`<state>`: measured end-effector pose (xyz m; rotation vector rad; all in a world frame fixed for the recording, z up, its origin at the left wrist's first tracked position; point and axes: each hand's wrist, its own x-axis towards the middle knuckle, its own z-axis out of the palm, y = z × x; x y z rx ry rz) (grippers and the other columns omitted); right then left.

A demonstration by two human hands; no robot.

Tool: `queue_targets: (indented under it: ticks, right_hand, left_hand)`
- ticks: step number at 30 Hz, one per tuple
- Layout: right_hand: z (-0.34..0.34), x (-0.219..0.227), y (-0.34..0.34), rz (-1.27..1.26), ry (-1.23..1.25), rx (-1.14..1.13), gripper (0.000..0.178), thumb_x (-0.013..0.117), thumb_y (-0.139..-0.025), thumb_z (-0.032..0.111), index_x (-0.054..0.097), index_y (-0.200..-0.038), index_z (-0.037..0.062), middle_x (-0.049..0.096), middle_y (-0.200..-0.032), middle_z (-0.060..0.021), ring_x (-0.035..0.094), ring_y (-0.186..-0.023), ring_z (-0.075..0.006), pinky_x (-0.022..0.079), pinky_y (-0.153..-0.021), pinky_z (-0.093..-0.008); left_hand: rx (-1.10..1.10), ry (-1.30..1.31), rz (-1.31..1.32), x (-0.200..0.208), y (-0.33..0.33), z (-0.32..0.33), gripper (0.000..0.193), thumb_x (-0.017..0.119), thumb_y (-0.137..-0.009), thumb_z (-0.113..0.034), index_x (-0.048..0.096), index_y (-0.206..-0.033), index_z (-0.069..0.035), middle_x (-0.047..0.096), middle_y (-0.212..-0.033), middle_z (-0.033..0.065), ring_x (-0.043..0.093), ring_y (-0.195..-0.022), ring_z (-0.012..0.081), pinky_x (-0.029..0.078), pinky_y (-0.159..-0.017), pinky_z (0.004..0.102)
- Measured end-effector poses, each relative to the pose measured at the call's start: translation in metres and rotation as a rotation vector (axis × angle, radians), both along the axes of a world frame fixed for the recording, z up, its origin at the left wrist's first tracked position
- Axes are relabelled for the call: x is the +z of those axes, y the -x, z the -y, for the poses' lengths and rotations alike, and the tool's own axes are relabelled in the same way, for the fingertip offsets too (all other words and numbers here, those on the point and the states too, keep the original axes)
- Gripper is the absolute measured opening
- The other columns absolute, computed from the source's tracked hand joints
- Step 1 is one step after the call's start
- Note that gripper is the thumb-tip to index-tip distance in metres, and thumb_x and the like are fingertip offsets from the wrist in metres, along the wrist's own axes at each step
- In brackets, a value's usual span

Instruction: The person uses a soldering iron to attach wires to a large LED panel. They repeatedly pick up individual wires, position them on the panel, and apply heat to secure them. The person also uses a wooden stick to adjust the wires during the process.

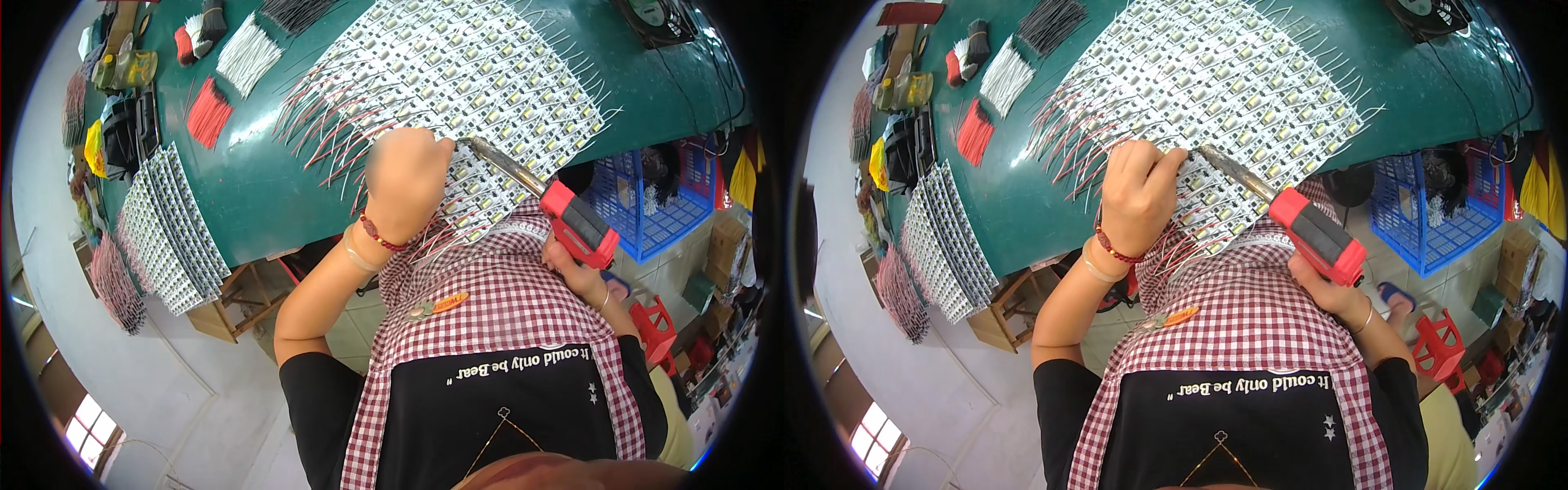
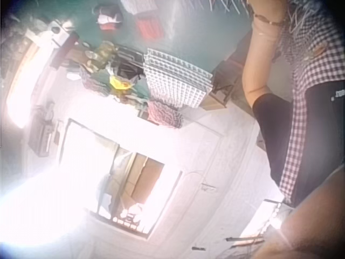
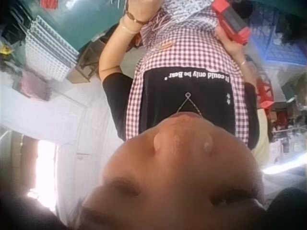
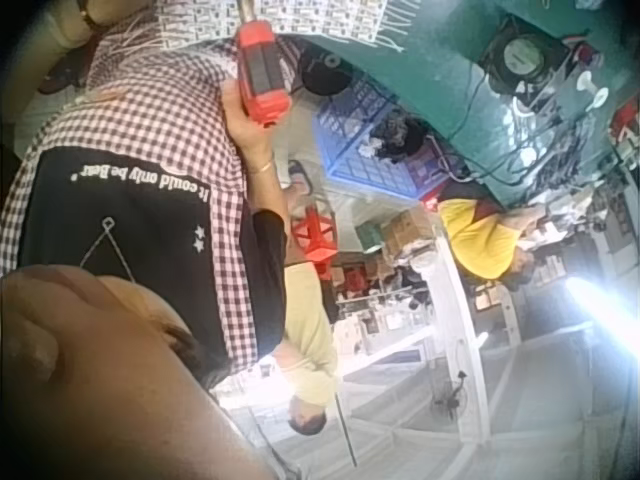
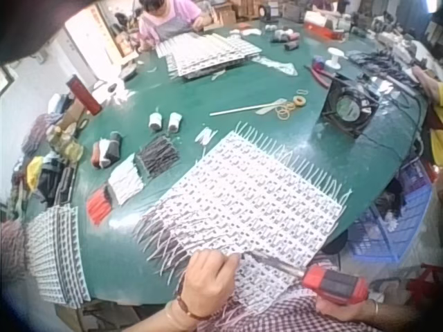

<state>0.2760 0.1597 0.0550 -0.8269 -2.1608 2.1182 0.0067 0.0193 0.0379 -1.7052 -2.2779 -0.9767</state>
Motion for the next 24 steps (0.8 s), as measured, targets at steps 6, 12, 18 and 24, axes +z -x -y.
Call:
queue_targets:
  ticks: [6,12,18,24]
  right_hand:
    - [-0.003,0.009,0.003,0.016,0.086,-0.006,0.008,0.057,-0.093,0.007,0.059,-0.086,0.0033,0.055,-0.074,0.0004,0.052,-0.068,-0.0096,0.043,-0.061,-0.0269]
    - [-0.003,0.011,0.005,0.034,0.089,0.006,0.007,0.056,-0.093,0.007,0.058,-0.087,0.0033,0.055,-0.074,0.0011,0.051,-0.068,-0.0087,0.042,-0.061,-0.0265]
    - [-0.003,0.007,0.002,0.025,0.096,0.013,0.006,0.056,-0.093,0.006,0.058,-0.088,0.004,0.053,-0.074,0.0017,0.049,-0.068,-0.0089,0.04,-0.061,-0.0275]
    - [-0.002,-0.008,-0.004,-0.02,-0.013,0.04,0.006,0.057,-0.093,0.006,0.058,-0.087,0.0037,0.053,-0.074,0.0016,0.049,-0.068,-0.0094,0.041,-0.061,-0.0281]
  left_hand:
    - [0.008,0.02,-0.017,0.001,0.0,0.002,0.025,0.062,-0.065,0.007,0.066,-0.087,-0.003,0.044,-0.071,0.0054,0.046,-0.065,0.0218,0.037,-0.06,0.0347]
    - [0.016,0.019,-0.068,0.002,0.001,0.001,0.023,0.062,-0.066,0.005,0.067,-0.086,-0.005,0.045,-0.071,0.0038,0.047,-0.065,0.0202,0.035,-0.06,0.0338]
    - [0.014,0.039,-0.103,0.005,0.002,0.001,0.022,0.062,-0.067,0.003,0.066,-0.086,-0.007,0.045,-0.071,0.0027,0.047,-0.066,0.0197,0.035,-0.062,0.0338]
    - [-0.001,0.034,-0.111,0.004,0.003,0.0,0.021,0.062,-0.068,0.002,0.066,-0.086,-0.007,0.045,-0.071,0.0029,0.047,-0.067,0.0199,0.036,-0.064,0.0339]
